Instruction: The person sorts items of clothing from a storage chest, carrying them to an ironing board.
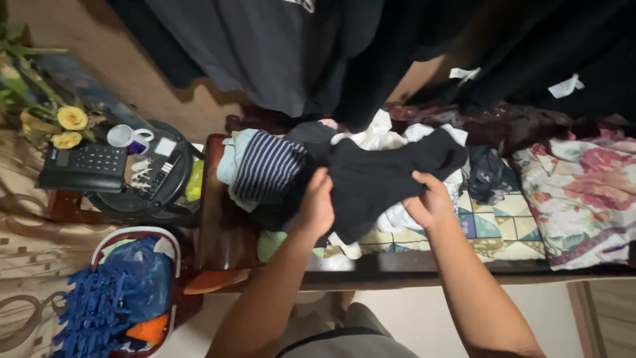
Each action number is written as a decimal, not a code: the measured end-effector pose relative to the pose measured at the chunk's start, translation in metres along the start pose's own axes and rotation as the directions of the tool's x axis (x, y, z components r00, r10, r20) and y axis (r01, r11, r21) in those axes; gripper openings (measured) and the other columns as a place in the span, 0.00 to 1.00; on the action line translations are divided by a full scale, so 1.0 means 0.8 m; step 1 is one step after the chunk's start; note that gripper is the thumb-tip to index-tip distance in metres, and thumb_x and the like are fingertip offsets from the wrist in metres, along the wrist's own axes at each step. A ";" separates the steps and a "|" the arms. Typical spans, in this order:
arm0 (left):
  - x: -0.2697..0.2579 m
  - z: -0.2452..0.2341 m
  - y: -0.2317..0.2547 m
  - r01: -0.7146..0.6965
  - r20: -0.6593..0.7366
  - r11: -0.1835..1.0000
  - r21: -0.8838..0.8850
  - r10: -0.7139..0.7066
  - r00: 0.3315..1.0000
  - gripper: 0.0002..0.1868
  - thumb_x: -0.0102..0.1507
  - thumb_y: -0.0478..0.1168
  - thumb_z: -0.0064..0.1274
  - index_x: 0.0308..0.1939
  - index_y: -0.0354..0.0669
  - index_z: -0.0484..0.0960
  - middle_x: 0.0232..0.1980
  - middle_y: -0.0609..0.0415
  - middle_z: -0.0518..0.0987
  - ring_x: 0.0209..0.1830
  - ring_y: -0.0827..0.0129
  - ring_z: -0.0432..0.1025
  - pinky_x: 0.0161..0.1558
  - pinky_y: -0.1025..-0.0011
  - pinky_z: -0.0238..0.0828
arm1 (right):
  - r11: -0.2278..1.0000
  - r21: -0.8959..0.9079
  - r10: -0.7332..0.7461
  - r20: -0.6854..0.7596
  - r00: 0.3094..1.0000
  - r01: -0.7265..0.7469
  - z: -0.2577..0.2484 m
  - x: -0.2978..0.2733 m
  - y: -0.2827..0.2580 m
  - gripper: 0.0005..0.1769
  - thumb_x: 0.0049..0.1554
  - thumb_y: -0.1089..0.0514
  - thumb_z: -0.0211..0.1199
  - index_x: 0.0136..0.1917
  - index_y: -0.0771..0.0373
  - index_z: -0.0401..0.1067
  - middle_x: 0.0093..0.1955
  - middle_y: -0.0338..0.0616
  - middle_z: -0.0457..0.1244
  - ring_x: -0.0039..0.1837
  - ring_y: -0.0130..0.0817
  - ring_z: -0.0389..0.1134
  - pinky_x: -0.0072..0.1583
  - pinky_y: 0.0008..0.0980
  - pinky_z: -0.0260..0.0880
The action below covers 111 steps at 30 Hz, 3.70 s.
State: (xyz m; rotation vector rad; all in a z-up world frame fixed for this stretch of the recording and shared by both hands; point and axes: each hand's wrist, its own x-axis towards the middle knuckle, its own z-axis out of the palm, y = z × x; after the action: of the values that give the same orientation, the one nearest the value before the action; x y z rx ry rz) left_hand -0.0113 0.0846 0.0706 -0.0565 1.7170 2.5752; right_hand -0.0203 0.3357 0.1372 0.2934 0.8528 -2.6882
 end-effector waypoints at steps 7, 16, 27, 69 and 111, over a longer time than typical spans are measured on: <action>0.005 -0.004 0.028 -0.399 0.189 0.343 0.850 0.509 0.840 0.19 0.63 0.31 0.49 0.56 0.22 0.73 0.64 0.30 0.73 0.66 0.44 0.70 0.68 0.62 0.66 | 0.874 -0.479 -0.093 -0.006 0.996 0.079 0.030 -0.016 0.010 0.48 0.42 0.73 0.63 0.74 0.55 0.57 0.68 0.40 0.60 0.68 0.40 0.65 0.60 0.47 0.71; -0.015 0.024 -0.018 0.267 0.244 0.958 0.105 -0.285 0.927 0.22 0.69 0.43 0.51 0.64 0.36 0.77 0.59 0.47 0.81 0.57 0.67 0.74 0.55 0.68 0.68 | 0.644 -0.758 -0.119 -0.234 0.965 -0.105 -0.094 0.005 0.048 0.25 0.53 0.71 0.59 0.65 0.75 0.68 0.48 0.52 0.70 0.41 0.41 0.72 0.39 0.35 0.77; -0.048 -0.154 -0.018 0.525 -0.143 0.822 0.220 -0.506 0.851 0.28 0.61 0.57 0.55 0.60 0.48 0.79 0.56 0.56 0.82 0.56 0.70 0.74 0.54 0.63 0.67 | 0.606 -0.687 -0.604 -0.068 0.794 0.402 -0.086 0.017 -0.035 0.34 0.59 0.71 0.59 0.76 0.57 0.58 0.54 0.38 0.65 0.49 0.23 0.67 0.51 0.25 0.71; 0.080 -0.359 -0.036 0.208 -0.278 0.861 0.464 -0.081 0.957 0.39 0.58 0.31 0.49 0.73 0.41 0.56 0.62 0.46 0.72 0.56 0.59 0.73 0.52 0.59 0.73 | 0.245 -0.953 -0.003 -0.185 0.983 -0.178 -0.144 0.177 0.290 0.39 0.53 0.59 0.69 0.74 0.59 0.59 0.69 0.55 0.57 0.66 0.48 0.62 0.59 0.45 0.66; -0.030 -0.112 0.048 0.053 -0.061 0.949 0.310 -0.036 0.998 0.34 0.67 0.53 0.52 0.68 0.30 0.69 0.67 0.41 0.76 0.67 0.52 0.69 0.68 0.60 0.61 | 0.068 -0.828 -0.334 0.507 0.795 0.556 0.087 0.020 0.131 0.31 0.52 0.62 0.74 0.66 0.66 0.67 0.75 0.54 0.57 0.78 0.41 0.56 0.75 0.37 0.55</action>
State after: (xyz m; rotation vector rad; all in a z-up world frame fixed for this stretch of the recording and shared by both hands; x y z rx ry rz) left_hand 0.0111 -0.0134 0.0731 -0.1522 2.0934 2.2586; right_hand -0.0062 0.2101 0.1333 -0.6514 2.6783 -1.8451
